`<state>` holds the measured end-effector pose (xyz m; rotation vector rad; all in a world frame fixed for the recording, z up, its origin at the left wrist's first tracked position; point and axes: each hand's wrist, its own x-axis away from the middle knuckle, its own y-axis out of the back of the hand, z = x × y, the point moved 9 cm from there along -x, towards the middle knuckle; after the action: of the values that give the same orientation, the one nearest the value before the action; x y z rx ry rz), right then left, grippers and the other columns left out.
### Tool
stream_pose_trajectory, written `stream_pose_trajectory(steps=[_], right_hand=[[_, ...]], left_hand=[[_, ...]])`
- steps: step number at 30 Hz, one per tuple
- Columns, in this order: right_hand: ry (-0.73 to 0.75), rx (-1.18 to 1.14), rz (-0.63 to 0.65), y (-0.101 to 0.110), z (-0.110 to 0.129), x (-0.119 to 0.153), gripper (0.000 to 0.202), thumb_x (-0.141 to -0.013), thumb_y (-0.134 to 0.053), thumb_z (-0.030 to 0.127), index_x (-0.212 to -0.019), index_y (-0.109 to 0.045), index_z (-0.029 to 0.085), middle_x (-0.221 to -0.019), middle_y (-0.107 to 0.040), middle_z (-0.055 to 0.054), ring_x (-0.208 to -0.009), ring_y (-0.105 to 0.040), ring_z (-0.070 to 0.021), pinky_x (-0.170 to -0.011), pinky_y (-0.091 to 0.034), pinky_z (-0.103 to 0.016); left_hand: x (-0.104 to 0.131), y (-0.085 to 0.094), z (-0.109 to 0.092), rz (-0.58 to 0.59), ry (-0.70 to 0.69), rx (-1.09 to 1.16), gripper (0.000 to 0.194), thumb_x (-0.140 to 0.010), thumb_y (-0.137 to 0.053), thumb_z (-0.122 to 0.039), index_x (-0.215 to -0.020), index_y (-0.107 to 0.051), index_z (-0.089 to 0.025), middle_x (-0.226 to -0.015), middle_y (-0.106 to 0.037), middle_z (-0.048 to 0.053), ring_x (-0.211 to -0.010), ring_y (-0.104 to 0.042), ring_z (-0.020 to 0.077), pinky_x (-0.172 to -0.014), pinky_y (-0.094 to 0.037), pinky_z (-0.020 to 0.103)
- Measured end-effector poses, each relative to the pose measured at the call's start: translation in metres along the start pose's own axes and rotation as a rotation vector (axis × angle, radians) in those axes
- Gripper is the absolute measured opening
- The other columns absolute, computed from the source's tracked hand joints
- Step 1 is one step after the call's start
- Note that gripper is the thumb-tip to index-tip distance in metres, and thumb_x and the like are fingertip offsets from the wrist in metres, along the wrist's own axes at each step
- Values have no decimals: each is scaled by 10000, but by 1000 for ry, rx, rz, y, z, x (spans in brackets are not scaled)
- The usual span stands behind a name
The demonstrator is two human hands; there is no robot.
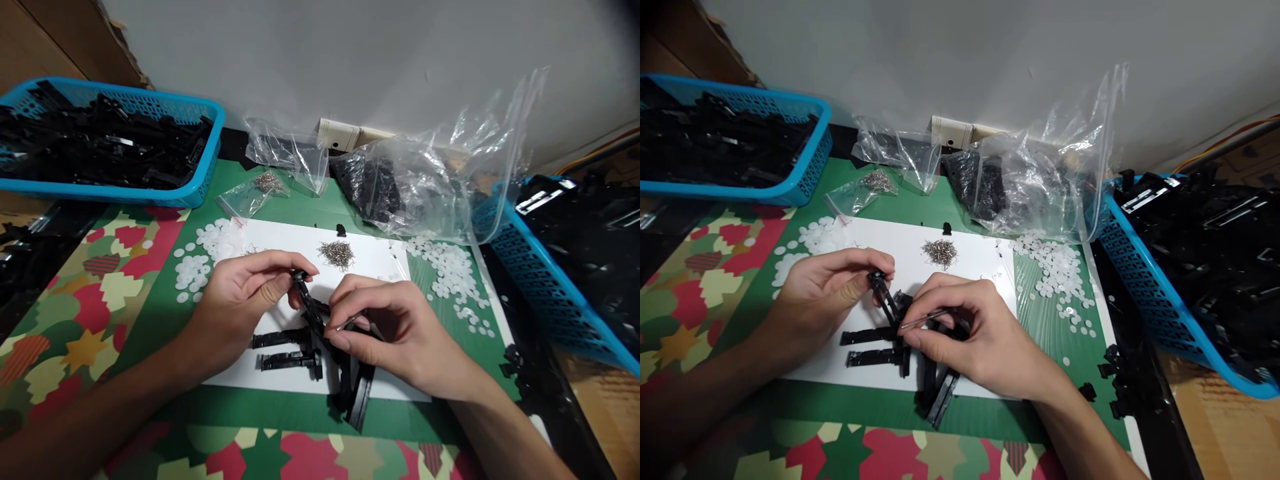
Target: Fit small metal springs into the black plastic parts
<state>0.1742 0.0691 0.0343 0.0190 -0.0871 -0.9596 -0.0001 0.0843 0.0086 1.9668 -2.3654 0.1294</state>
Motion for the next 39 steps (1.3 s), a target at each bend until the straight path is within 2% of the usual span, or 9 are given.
stream_pose_trajectory(steps=[5, 10, 17, 22, 28, 31, 39], right_hand=[[-54, -12, 11, 1, -6, 0, 37, -936, -818, 234, -936, -804, 199, -905, -695, -41, -748, -547, -145, -653, -428, -287], [-96, -62, -29, 5, -13, 0, 143, -833, -918, 225, -927, -815, 192, -821, -701, -27, -679, -488, -131, -611, -399, -281], [12, -41, -114, 13, -3, -1, 155, -825, -910, 170, -943, -815, 202, -879, -725, -27, -692, -507, -122, -614, -416, -278], [72, 30, -254, 29, -2, 0, 188, -830, -914, 210, -987, -810, 220, -810, -708, -7, -674, -521, -126, -598, -409, -280], [124, 310, -357, 43, 0, 5, 220, -903, -859, 250, -1120, -824, 253, -940, -788, -32, -778, -661, -168, -677, -499, -308], [176, 387, -357, 44, 5, 6, 235, -922, -841, 243, -1155, -814, 267, -977, -790, -30, -827, -679, -179, -742, -527, -326], [120, 430, -329, 46, -5, 2, 193, -932, -831, 269, -1121, -798, 247, -1007, -781, -39, -862, -695, -191, -768, -527, -329]], left_hand=[[1, -2, -12, 7, -72, -58, 206, -1004, -724, -382, -1029, -838, -213, -1079, -795, 84, -872, -741, 183, -776, -624, 257], [3, -1, -28, -16, -210, -98, 162, -1029, -692, -294, -1020, -829, -207, -1041, -769, 68, -868, -735, 159, -745, -621, 221], [16, -3, -52, -45, -486, -247, 183, -1025, -654, -137, -1086, -810, -212, -1052, -736, 73, -967, -732, 172, -787, -624, 236], [30, -14, -66, 9, -687, -350, 309, -1000, -611, -12, -1160, -792, -204, -1092, -736, 70, -1021, -727, 165, -883, -613, 254], [34, -22, -60, 73, -702, -397, 453, -965, -529, 104, -1186, -784, -199, -1150, -722, 77, -1030, -728, 139, -859, -610, 216], [32, -22, -56, 56, -662, -406, 428, -955, -578, 96, -1177, -784, -206, -1150, -723, 68, -1044, -734, 138, -879, -619, 205], [30, -29, -50, 44, -693, -555, 307, -937, -689, 33, -1127, -788, -187, -1135, -747, 55, -1001, -758, 126, -899, -633, 179]])
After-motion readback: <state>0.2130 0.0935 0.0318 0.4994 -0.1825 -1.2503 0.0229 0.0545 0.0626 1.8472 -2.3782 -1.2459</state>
